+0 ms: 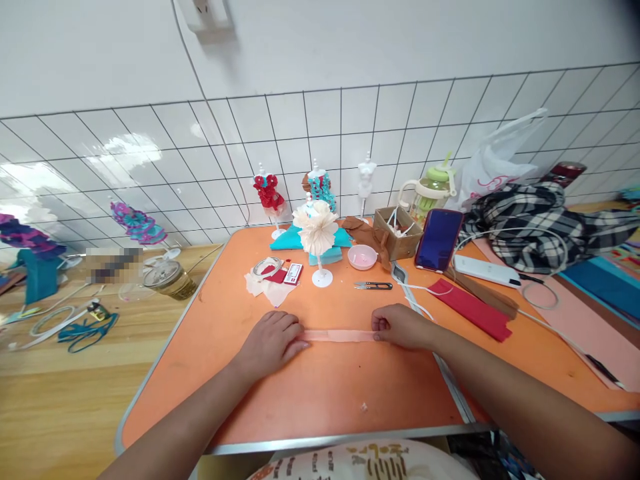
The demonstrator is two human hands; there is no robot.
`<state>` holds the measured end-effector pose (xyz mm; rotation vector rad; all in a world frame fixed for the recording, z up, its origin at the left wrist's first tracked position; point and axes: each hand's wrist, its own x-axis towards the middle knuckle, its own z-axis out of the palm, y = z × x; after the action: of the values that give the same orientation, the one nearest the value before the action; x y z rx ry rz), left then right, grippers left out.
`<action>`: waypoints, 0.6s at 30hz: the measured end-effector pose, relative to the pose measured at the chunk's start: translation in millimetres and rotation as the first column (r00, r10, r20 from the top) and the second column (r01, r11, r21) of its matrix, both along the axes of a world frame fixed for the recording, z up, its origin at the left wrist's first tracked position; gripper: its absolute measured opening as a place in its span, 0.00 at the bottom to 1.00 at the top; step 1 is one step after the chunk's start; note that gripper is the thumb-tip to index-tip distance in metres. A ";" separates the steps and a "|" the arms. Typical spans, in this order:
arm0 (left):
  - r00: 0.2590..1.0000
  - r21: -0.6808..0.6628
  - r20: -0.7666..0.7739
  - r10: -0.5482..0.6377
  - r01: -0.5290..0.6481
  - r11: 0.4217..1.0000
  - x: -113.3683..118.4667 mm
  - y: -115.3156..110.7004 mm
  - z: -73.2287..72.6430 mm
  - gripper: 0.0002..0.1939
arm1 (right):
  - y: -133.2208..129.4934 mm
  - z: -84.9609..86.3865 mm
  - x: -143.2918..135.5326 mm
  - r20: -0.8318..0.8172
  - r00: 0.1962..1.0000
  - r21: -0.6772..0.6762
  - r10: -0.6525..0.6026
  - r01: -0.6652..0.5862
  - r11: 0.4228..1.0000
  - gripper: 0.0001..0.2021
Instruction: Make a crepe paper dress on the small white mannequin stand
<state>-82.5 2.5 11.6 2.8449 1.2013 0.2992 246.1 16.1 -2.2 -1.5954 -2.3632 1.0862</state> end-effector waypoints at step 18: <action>0.979 -0.284 0.121 0.167 -0.126 0.950 -6.1 4.1 -8.3 0.11 | -8.3 -1.9 -0.2 0.057 0.998 0.073 -0.014 0.010 0.997 0.03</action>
<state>-88.5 6.6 3.3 2.4598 1.3129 0.3094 245.9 7.8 -4.1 -1.6348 -2.3958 0.9530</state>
